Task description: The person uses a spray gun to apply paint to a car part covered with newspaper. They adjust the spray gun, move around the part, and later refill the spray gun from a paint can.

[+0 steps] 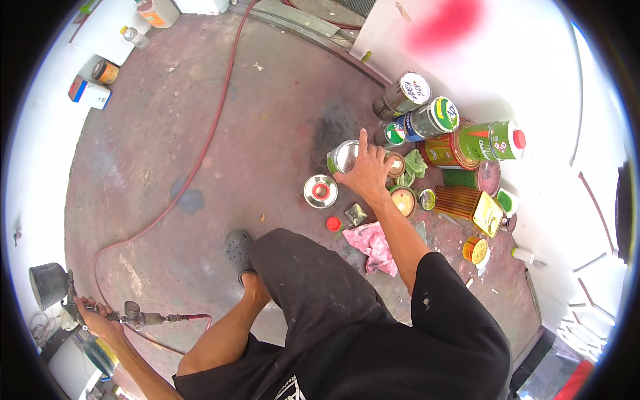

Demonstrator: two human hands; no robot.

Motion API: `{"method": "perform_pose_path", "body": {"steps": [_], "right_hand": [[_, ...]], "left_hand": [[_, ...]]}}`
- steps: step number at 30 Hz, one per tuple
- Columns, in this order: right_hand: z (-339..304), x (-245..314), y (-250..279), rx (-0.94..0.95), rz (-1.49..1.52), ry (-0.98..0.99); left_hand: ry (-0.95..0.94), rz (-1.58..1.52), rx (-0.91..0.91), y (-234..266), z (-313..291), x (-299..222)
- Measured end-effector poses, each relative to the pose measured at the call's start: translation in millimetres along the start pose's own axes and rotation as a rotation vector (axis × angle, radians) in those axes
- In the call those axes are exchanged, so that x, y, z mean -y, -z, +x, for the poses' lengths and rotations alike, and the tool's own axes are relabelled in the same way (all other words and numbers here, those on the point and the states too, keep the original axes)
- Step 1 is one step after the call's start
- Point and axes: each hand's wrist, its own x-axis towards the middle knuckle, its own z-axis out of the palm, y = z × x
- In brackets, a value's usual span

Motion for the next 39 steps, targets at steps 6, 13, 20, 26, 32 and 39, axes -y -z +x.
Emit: {"method": "perform_pose_path", "body": {"steps": [6, 13, 20, 26, 32, 39], "right_hand": [[37, 9, 15, -0.164, 0.059, 0.109], [160, -4, 52, -0.261, -0.066, 0.142], [246, -14, 21, -0.25, -0.196, 0.18], [95, 21, 33, -0.439, 0.143, 0.355], [-136, 3, -89, 0.292, 0.082, 0.343], [-146, -25, -138, 0.315, -0.019, 0.351]], "left_hand": [[-0.266, 0.676, 0.078, 88, 81, 42], [0.009, 0.144, -0.058, 27, 8, 20], [0.017, 0.268, -0.012, 52, 16, -6], [0.074, 0.329, -0.065, 29, 13, -5], [0.128, 0.278, 0.044, 18, 9, -3], [0.208, 0.166, 0.134, -6, 2, -5]]}}
